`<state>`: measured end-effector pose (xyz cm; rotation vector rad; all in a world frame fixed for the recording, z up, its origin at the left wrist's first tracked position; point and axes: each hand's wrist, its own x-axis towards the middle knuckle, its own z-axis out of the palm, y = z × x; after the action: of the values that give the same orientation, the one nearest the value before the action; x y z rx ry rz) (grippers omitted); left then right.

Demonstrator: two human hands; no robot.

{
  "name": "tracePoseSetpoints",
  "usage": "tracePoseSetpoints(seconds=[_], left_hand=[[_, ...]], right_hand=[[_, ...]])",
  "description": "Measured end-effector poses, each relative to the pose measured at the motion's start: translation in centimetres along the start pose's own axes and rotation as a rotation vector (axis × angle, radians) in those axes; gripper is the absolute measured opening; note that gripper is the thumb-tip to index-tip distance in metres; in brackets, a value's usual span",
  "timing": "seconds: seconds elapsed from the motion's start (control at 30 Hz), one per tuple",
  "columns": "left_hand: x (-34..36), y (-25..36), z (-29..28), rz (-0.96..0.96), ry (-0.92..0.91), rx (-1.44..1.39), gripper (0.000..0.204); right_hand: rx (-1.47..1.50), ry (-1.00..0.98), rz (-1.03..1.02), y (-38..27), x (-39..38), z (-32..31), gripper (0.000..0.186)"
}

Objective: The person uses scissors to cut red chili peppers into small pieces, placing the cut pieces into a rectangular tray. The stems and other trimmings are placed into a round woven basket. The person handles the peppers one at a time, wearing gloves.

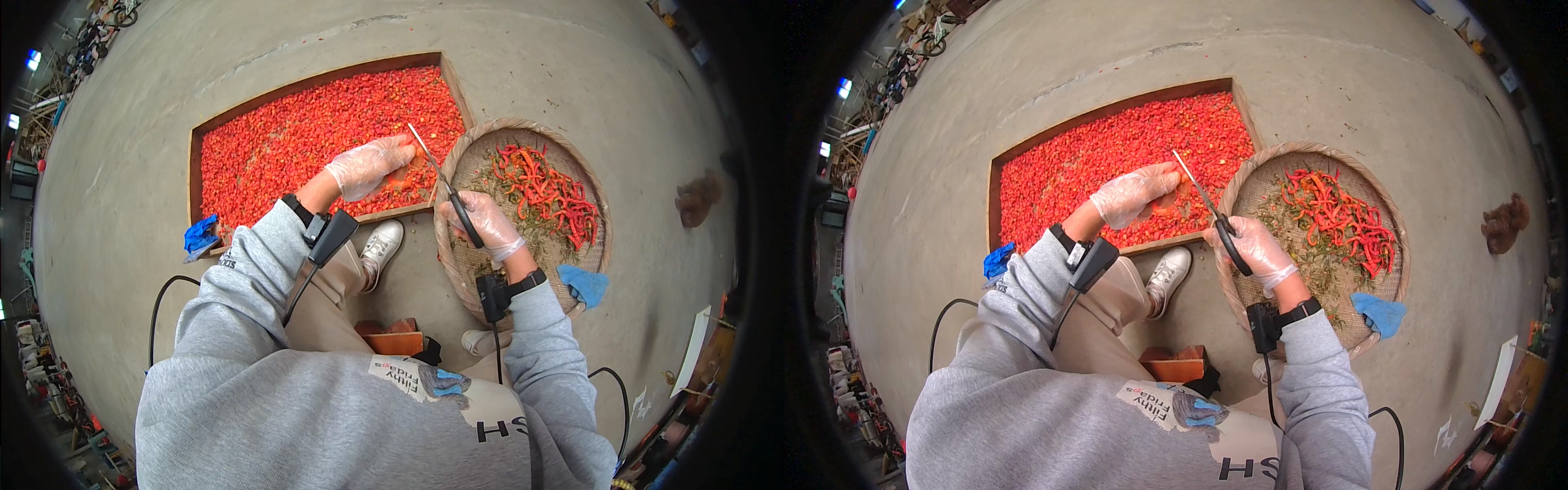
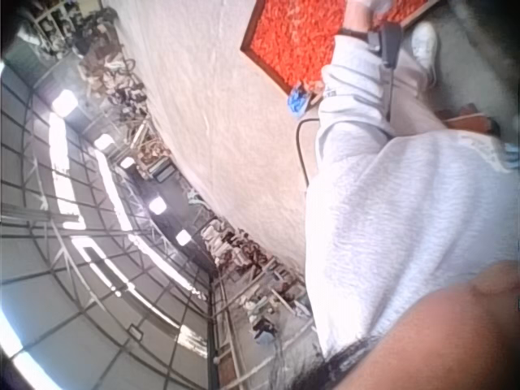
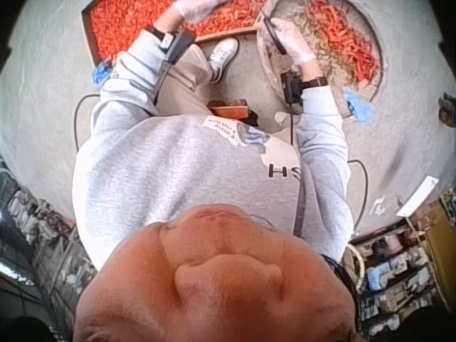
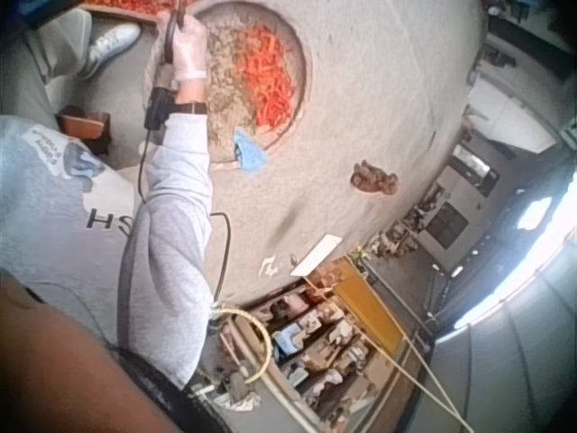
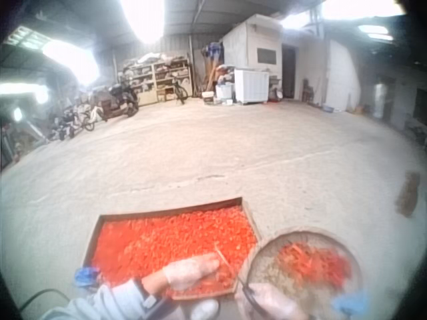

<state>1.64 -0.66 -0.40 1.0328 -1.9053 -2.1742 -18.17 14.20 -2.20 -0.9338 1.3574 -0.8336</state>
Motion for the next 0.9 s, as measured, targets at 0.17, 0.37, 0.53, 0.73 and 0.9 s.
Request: tracePoseSetpoints(seconds=[0.17,0.37,0.53,0.73,0.9], left_hand=[[0.1,-0.2,-0.1,0.101,0.060,-0.146,0.034],[0.4,0.0,0.0,0.161,0.046,-0.106,0.034],[0.0,0.1,0.2,0.170,0.010,0.032,0.033],[0.0,0.1,0.4,0.161,-0.040,0.112,0.031],[0.0,0.2,0.3,0.109,-0.037,0.178,0.031]], right_hand=[[0.070,-0.063,-0.199,1.8,1.0,-0.5,0.024],[-0.301,-0.026,-0.231,2.2,0.9,-1.1,0.026],[-0.349,-0.013,-0.212,1.4,0.6,-1.2,0.029],[-0.472,0.021,-0.198,0.6,0.3,-1.4,0.033],[-0.437,0.008,-0.214,0.1,-0.2,-1.2,0.030]])
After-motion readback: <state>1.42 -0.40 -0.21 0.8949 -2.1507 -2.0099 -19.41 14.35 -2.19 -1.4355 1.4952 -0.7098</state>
